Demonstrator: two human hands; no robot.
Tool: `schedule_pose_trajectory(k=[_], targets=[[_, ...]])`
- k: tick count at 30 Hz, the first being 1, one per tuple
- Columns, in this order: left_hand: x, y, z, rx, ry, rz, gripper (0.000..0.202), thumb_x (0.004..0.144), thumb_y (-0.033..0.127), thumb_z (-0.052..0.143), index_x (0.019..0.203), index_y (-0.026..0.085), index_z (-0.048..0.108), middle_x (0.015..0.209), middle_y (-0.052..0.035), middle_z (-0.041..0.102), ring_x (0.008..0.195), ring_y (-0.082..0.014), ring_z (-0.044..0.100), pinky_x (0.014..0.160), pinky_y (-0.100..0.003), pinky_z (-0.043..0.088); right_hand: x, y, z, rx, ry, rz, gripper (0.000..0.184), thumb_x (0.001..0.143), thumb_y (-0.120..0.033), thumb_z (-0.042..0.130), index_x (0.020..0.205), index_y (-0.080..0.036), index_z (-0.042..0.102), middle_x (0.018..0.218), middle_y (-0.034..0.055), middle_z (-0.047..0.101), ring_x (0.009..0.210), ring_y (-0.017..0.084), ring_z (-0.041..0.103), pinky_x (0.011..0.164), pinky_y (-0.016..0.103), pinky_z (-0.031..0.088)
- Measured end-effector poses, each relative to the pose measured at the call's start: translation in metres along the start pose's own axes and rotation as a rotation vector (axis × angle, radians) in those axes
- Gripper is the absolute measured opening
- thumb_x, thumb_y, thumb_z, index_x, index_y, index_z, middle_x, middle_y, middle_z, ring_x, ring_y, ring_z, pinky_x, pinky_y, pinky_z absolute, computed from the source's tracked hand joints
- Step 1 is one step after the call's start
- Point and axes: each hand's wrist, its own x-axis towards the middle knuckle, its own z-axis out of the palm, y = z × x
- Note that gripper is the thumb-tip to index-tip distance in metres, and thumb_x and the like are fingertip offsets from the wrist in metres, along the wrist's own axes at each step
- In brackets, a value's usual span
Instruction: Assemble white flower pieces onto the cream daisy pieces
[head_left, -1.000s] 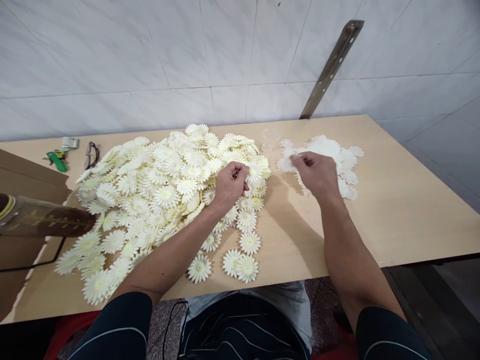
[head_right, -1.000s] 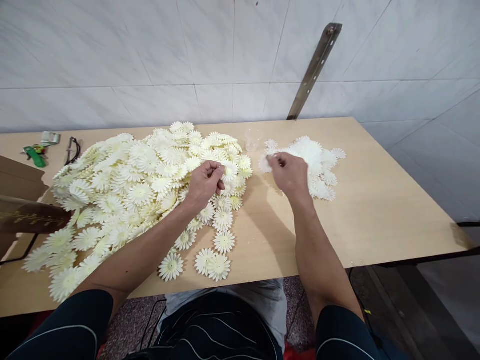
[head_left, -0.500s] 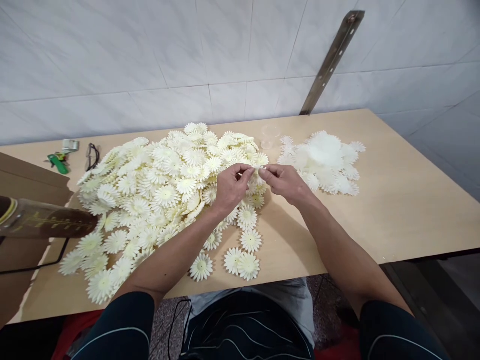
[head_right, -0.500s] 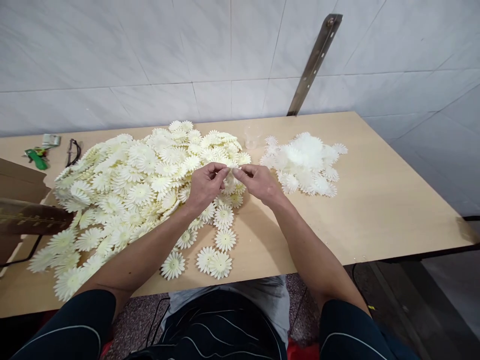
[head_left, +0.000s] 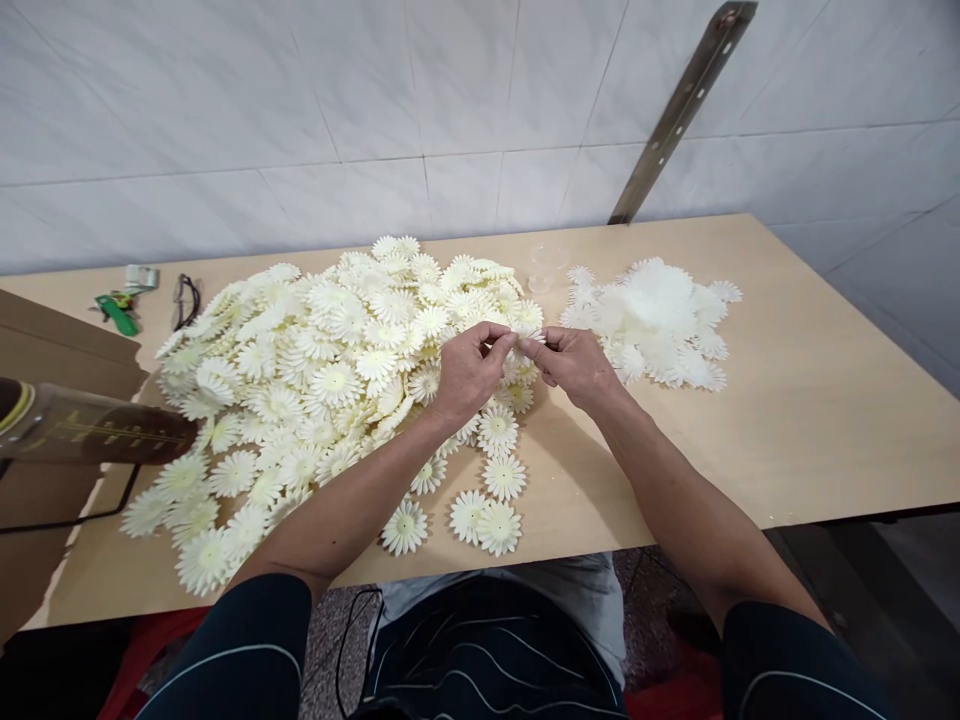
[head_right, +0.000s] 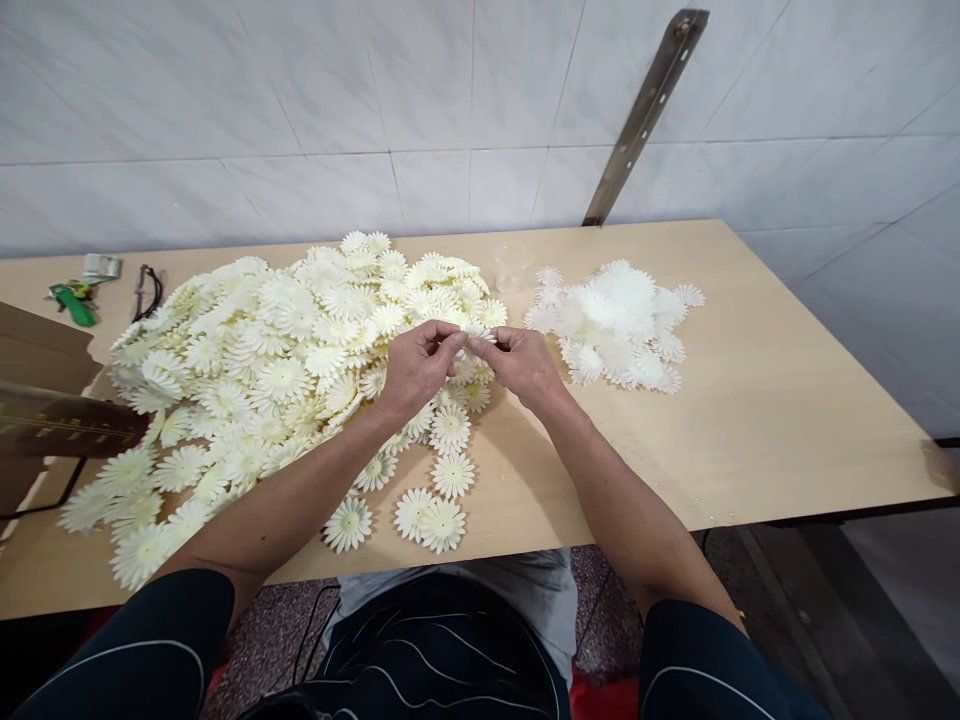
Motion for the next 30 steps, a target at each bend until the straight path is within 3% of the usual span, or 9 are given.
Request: schedule_pose_trajectory(k=[6,11,17,21,26,30], targets=[[0.000,0.002,0.000,-0.054,-0.057,-0.064,0.010,0.096,0.025,0.075,0.088,0.020,0.077,0.062,0.0044,0.067,0.049,-0.0102,0.059,0.052,-0.023,0.047,-0.001,-0.002,-0.001,-0.100,0.010,-0.003,0.082,0.065,-0.098,0.084,0.062,-0.026,0.044,0.055,-0.0058,0.039,0.051,0.011,0.036,0.048,0.030,0.026],[0.003,0.001,0.000,-0.111,-0.098,-0.137,0.014,0.094,0.031,0.079,0.086,0.019,0.076,0.060,0.0040,0.065,0.048,-0.0113,0.061,0.045,-0.022,0.044,-0.002,-0.005,0.000,-0.058,0.032,0.022,0.083,0.058,-0.096,0.089,0.059,-0.026,0.045,0.049,-0.0073,0.038,0.045,0.009,0.036,0.044,0.028,0.023],[0.007,0.002,-0.002,-0.088,-0.022,-0.192,0.020,0.096,0.029,0.078,0.081,0.019,0.071,0.055,0.0043,0.063,0.045,-0.0102,0.058,0.046,-0.021,0.044,0.000,-0.003,0.000,0.048,-0.104,0.007,0.075,0.061,-0.090,0.092,0.060,-0.022,0.061,0.053,-0.0009,0.058,0.049,0.012,0.051,0.047,0.028,0.045],[0.008,0.005,-0.002,-0.111,-0.020,-0.261,0.020,0.100,0.025,0.074,0.081,0.019,0.069,0.050,0.0049,0.059,0.043,-0.0108,0.056,0.043,-0.020,0.040,0.001,0.001,0.001,0.056,-0.090,-0.016,0.072,0.067,-0.089,0.089,0.062,-0.022,0.063,0.055,0.0008,0.062,0.050,0.013,0.055,0.048,0.027,0.048],[0.006,0.007,-0.001,-0.194,-0.084,-0.287,0.026,0.098,0.038,0.083,0.088,0.018,0.069,0.058,0.0041,0.061,0.046,-0.0099,0.060,0.043,-0.019,0.042,-0.001,0.000,0.000,-0.042,-0.058,-0.038,0.074,0.072,-0.091,0.086,0.060,-0.022,0.060,0.052,0.0010,0.062,0.047,0.013,0.056,0.048,0.027,0.046],[0.007,0.011,-0.003,-0.315,-0.194,-0.361,0.033,0.092,0.045,0.089,0.094,0.018,0.071,0.071,0.0015,0.068,0.048,-0.0092,0.061,0.041,-0.020,0.043,-0.002,-0.003,-0.002,-0.009,-0.054,-0.007,0.077,0.064,-0.093,0.089,0.059,-0.022,0.058,0.049,-0.0012,0.057,0.045,0.013,0.053,0.045,0.027,0.044]])
